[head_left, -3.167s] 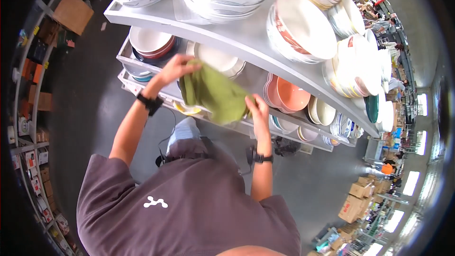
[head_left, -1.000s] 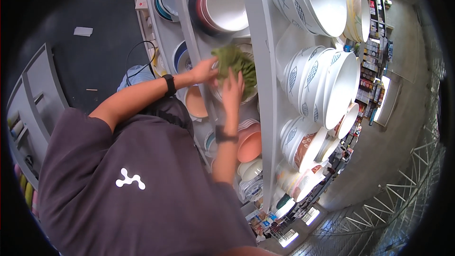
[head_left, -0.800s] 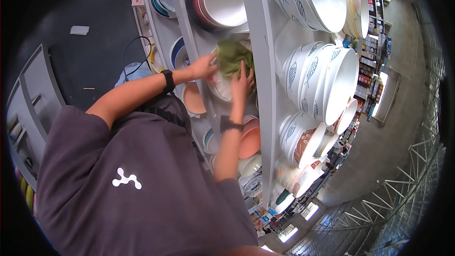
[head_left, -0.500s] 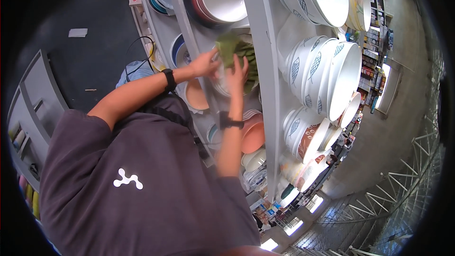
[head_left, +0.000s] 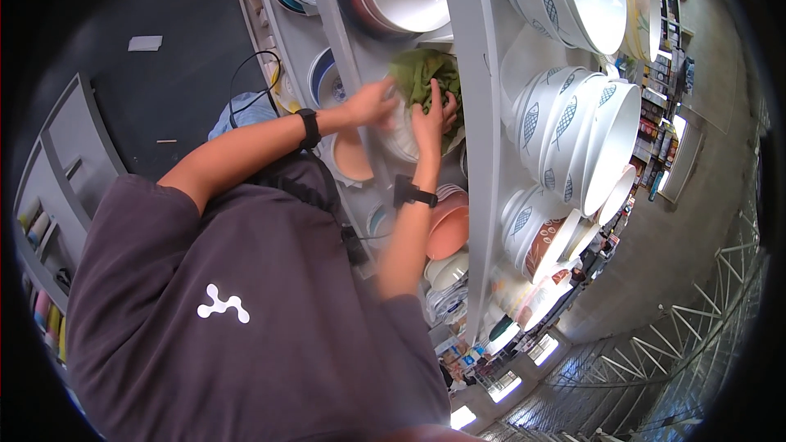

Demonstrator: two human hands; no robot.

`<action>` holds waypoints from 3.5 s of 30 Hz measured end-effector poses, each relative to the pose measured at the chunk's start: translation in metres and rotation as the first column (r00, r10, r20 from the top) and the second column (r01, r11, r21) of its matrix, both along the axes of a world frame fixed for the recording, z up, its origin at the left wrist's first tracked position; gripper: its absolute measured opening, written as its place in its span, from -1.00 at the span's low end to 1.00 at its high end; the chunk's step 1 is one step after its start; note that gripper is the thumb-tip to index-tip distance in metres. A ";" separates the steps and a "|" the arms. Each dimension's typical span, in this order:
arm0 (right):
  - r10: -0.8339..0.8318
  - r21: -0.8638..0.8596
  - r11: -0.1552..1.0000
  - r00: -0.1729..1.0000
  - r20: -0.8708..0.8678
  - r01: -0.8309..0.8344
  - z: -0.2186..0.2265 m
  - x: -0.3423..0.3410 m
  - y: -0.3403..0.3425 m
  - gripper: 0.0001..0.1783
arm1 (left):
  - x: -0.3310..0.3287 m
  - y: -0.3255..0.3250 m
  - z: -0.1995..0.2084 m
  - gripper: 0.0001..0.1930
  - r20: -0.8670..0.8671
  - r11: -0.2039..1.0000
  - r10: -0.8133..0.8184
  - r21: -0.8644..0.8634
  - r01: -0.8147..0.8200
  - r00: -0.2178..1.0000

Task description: The person wipes various ceramic bowls and plates with a green cloth while they are stacked on metal shelving.

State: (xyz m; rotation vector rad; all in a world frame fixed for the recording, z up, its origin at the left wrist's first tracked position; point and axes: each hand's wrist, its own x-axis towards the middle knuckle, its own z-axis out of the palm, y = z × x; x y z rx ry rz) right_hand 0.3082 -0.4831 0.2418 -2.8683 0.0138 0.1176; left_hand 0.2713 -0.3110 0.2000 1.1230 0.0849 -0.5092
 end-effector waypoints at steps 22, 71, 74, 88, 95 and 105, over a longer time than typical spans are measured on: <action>-0.237 0.129 0.960 0.967 -0.089 0.247 -0.005 0.017 -0.016 -0.38 | 0.003 0.015 0.007 -0.31 0.019 0.997 -0.071 0.035 0.070 0.997; 0.077 0.277 0.956 0.992 0.096 -0.101 0.007 -0.047 0.007 -0.56 | 0.007 0.008 -0.012 -0.32 0.036 0.999 0.040 0.007 -0.040 0.999; 0.077 0.216 0.974 0.997 -0.007 -0.074 0.029 -0.079 -0.009 -0.59 | 0.009 0.019 0.004 -0.33 0.036 0.998 -0.031 0.062 0.029 0.999; -0.018 0.135 0.991 0.988 0.154 -0.003 0.016 0.016 0.017 -0.58 | 0.006 0.013 -0.004 -0.31 0.127 0.990 -0.024 0.140 0.006 0.992; 0.113 0.069 0.990 0.983 0.145 -0.124 0.020 -0.047 0.000 -0.61 | 0.007 0.019 -0.010 -0.29 0.061 0.998 0.010 0.054 -0.013 0.998; -0.007 0.245 0.968 0.962 0.273 -0.063 0.002 -0.014 0.010 -0.65 | 0.014 0.021 -0.005 -0.25 0.078 0.997 -0.070 0.049 0.066 0.994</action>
